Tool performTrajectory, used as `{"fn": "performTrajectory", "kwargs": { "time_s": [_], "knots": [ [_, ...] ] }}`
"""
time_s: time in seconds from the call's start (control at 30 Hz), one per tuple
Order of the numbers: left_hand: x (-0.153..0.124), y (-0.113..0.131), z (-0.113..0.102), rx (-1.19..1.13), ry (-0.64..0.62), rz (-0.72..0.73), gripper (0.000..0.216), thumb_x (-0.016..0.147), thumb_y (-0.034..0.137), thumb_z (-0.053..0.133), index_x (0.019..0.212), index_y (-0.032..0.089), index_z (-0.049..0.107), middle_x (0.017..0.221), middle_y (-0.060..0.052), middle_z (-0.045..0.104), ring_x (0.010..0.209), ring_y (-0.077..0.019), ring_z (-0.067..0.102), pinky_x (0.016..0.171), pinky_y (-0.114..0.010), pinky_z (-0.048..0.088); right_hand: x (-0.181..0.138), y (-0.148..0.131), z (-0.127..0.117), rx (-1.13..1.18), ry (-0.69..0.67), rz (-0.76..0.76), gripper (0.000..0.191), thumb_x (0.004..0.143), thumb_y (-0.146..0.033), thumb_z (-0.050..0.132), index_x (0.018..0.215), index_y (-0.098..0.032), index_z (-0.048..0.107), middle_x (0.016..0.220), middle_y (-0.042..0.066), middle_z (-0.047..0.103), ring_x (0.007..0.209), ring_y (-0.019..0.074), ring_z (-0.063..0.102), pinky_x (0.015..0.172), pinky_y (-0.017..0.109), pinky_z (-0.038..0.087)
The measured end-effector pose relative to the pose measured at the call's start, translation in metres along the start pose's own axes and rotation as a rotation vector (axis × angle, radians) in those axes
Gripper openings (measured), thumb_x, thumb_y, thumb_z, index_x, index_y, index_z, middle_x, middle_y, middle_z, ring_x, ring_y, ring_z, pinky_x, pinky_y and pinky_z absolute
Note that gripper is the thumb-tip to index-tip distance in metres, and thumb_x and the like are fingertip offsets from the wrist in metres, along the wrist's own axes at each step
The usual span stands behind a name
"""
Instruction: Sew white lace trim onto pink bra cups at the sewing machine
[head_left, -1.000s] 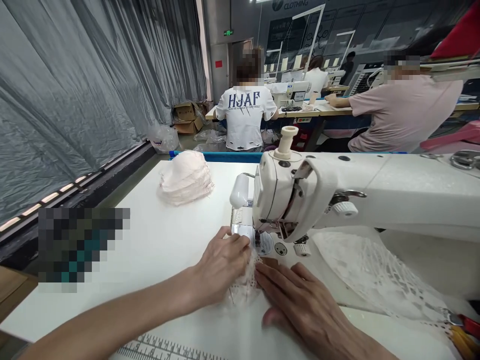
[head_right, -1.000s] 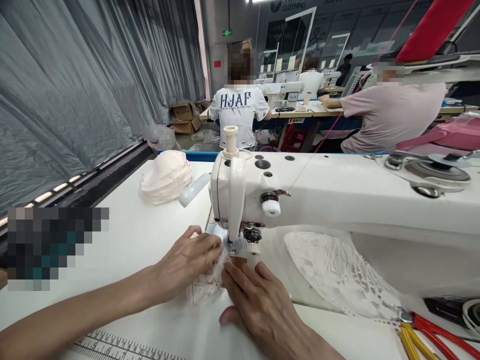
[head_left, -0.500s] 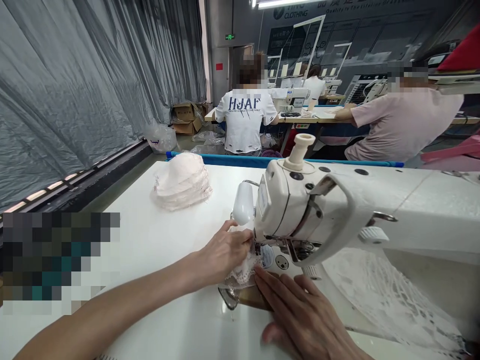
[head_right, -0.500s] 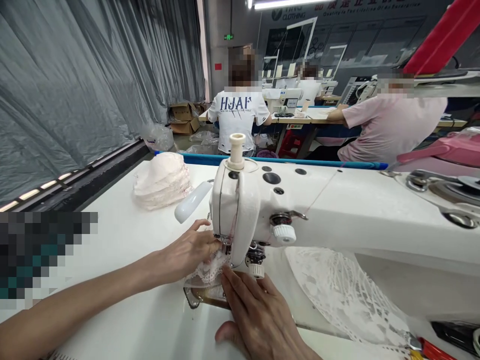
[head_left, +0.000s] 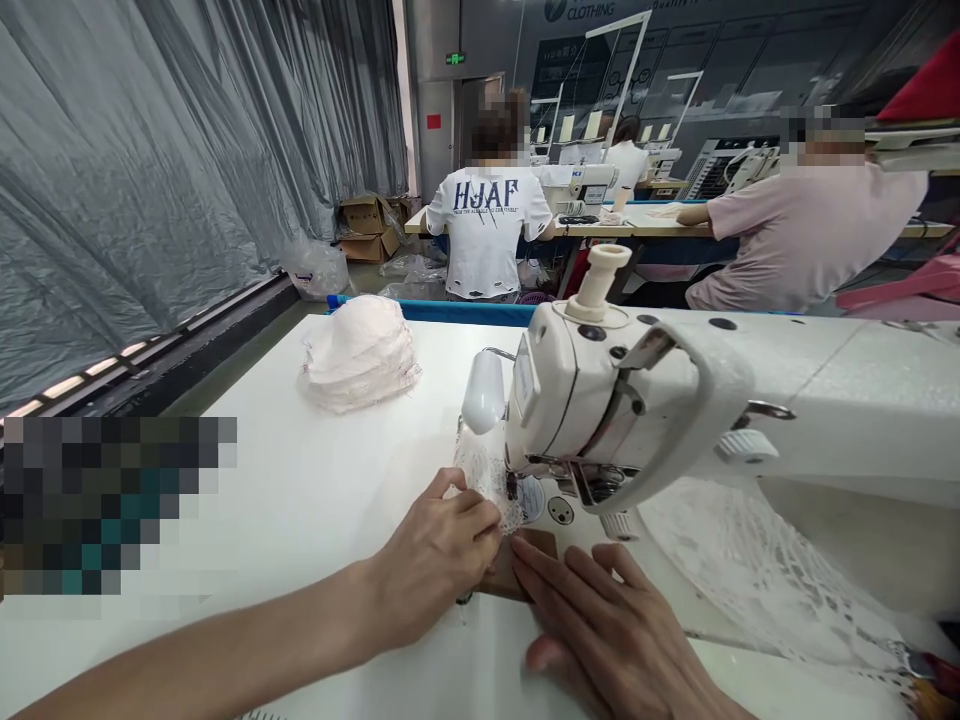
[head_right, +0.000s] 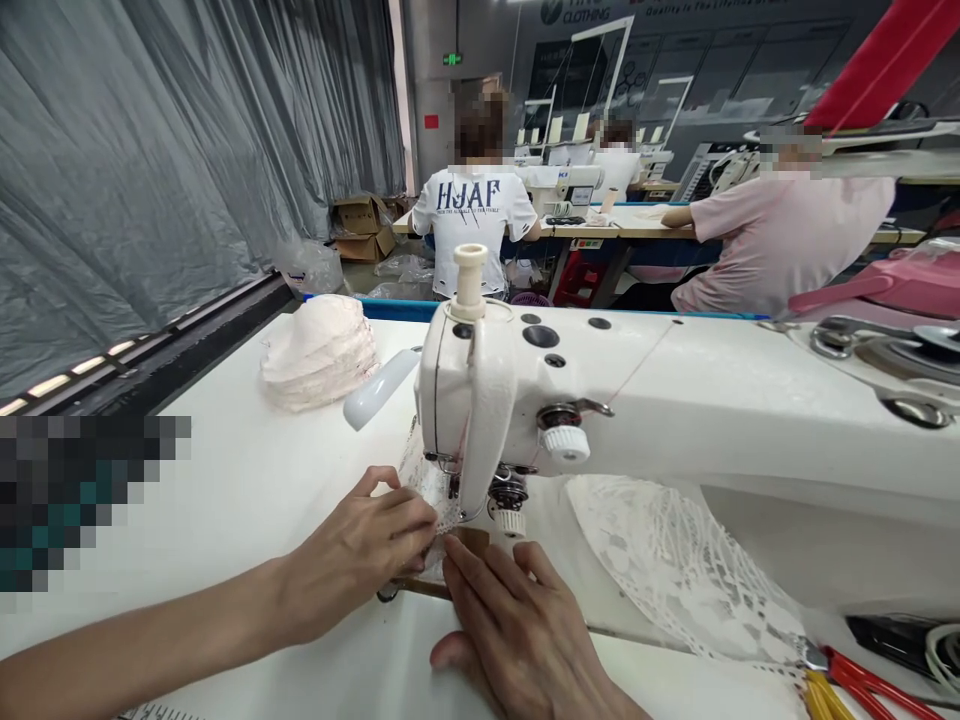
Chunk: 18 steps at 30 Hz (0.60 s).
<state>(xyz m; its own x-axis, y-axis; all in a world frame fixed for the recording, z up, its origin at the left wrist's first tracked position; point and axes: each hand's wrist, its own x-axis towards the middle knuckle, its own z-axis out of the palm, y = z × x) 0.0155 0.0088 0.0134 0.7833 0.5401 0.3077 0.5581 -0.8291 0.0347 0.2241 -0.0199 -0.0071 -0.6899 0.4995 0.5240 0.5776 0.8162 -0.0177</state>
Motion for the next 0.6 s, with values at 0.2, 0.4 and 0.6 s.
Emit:
{"fn": "performTrajectory", "kwargs": {
  "time_s": [0.2, 0.4, 0.6],
  "knots": [
    [-0.002, 0.009, 0.001, 0.173, 0.066, 0.001, 0.017, 0.084, 0.002, 0.048, 0.077, 0.014, 0.057, 0.069, -0.001, 0.056, 0.067, -0.0130, 0.054, 0.077, -0.033, 0.036, -0.002, -0.001, 0.001, -0.004, -0.008, 0.004, 0.046, 0.098, -0.042, 0.033, 0.105, -0.010, 0.064, 0.108, 0.013, 0.068, 0.083, 0.0190, 0.062, 0.066, 0.033, 0.039],
    [-0.008, 0.022, 0.002, 0.285, 0.126, -0.030, 0.022, 0.078, -0.003, 0.049, 0.064, 0.013, 0.052, 0.063, 0.000, 0.050, 0.062, -0.0132, 0.049, 0.071, -0.032, 0.036, -0.002, 0.001, 0.002, -0.007, 0.009, 0.010, 0.044, 0.099, -0.040, 0.032, 0.102, -0.010, 0.065, 0.109, 0.012, 0.068, 0.082, 0.0188, 0.062, 0.068, 0.032, 0.038],
    [-0.011, 0.025, 0.002, 0.221, 0.081, 0.004, 0.020, 0.079, -0.003, 0.047, 0.069, 0.012, 0.056, 0.078, -0.003, 0.054, 0.074, -0.0146, 0.053, 0.083, -0.035, 0.036, -0.002, 0.001, 0.002, -0.016, 0.002, 0.014, 0.043, 0.098, -0.040, 0.032, 0.103, -0.013, 0.065, 0.109, 0.011, 0.068, 0.081, 0.0184, 0.063, 0.068, 0.034, 0.040]
  ]
}}
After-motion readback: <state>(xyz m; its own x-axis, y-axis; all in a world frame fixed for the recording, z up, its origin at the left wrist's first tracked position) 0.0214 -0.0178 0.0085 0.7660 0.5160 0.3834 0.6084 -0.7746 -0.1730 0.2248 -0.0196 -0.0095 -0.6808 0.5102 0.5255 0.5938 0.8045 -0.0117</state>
